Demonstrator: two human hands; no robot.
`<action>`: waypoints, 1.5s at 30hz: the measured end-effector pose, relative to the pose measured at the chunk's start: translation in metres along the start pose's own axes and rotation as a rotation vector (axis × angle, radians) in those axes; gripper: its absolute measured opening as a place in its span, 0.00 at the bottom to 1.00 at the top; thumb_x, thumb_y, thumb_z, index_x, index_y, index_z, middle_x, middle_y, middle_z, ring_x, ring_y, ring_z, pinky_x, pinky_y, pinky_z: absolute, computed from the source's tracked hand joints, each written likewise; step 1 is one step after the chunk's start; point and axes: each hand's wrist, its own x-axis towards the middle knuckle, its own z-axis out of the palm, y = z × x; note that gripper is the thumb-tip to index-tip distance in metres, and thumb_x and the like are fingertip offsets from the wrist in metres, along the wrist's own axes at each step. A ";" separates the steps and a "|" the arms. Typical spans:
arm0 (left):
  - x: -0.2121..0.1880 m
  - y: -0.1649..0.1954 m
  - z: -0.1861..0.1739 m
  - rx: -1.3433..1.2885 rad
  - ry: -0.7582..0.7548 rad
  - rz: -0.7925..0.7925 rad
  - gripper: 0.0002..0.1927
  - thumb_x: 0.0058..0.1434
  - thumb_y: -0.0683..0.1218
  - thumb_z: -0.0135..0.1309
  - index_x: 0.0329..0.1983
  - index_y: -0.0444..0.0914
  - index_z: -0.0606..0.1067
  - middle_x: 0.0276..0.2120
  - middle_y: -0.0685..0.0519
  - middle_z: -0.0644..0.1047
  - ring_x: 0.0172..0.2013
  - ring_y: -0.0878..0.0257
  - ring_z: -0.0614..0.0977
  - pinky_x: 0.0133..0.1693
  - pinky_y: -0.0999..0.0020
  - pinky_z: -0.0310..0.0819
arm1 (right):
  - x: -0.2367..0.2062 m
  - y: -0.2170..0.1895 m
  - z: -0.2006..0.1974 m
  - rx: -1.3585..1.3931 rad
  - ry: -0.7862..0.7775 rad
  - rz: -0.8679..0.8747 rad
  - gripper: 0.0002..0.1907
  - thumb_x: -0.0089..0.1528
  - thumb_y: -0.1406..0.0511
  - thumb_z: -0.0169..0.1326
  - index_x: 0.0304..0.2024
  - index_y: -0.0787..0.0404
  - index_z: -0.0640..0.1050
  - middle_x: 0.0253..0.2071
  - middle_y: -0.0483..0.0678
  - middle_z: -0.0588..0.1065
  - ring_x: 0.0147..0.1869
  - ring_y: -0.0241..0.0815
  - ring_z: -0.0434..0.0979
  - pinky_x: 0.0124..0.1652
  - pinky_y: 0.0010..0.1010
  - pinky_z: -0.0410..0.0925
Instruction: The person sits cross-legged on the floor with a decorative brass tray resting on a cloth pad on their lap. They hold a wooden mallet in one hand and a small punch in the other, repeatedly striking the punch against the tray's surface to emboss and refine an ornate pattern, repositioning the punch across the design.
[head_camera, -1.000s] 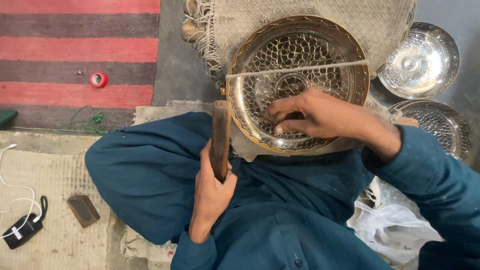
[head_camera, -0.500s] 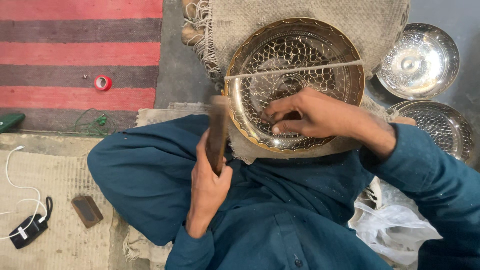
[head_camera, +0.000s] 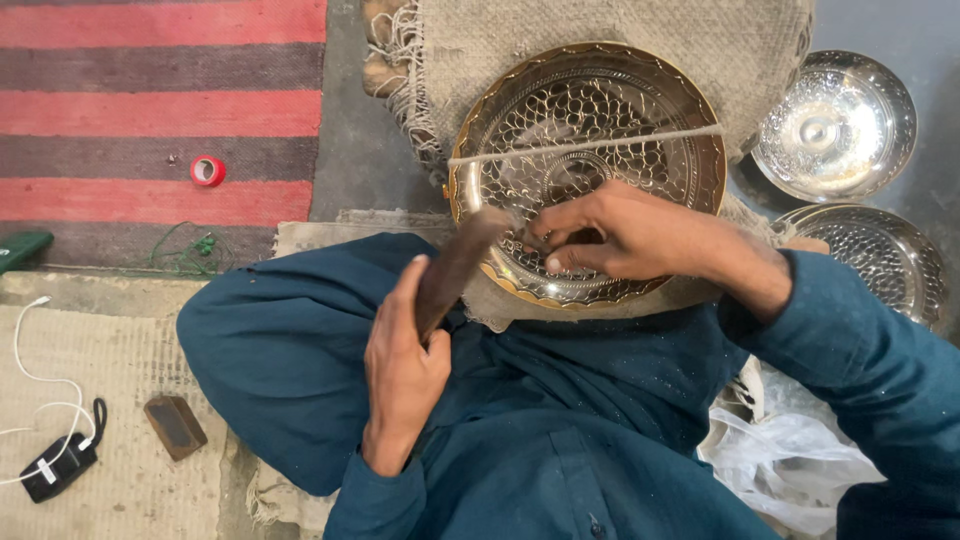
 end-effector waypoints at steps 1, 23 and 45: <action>0.001 0.000 0.000 -0.158 0.048 0.003 0.39 0.56 0.34 0.51 0.73 0.41 0.59 0.57 0.39 0.74 0.57 0.43 0.78 0.54 0.52 0.74 | 0.000 0.000 0.000 0.000 -0.001 0.025 0.20 0.59 0.60 0.60 0.53 0.58 0.79 0.40 0.50 0.85 0.40 0.44 0.88 0.39 0.37 0.77; 0.010 0.005 -0.006 0.143 -0.038 0.014 0.40 0.54 0.34 0.54 0.72 0.43 0.63 0.54 0.42 0.74 0.56 0.42 0.76 0.58 0.51 0.69 | -0.003 -0.004 -0.006 0.025 -0.005 0.005 0.21 0.59 0.60 0.60 0.53 0.60 0.78 0.41 0.51 0.84 0.44 0.47 0.87 0.42 0.40 0.76; 0.009 0.003 -0.006 -0.014 -0.003 -0.150 0.40 0.54 0.36 0.54 0.72 0.44 0.60 0.38 0.43 0.76 0.40 0.45 0.81 0.47 0.50 0.75 | -0.002 -0.009 -0.008 0.011 -0.010 -0.025 0.20 0.59 0.63 0.59 0.54 0.59 0.79 0.44 0.49 0.84 0.45 0.47 0.87 0.44 0.38 0.75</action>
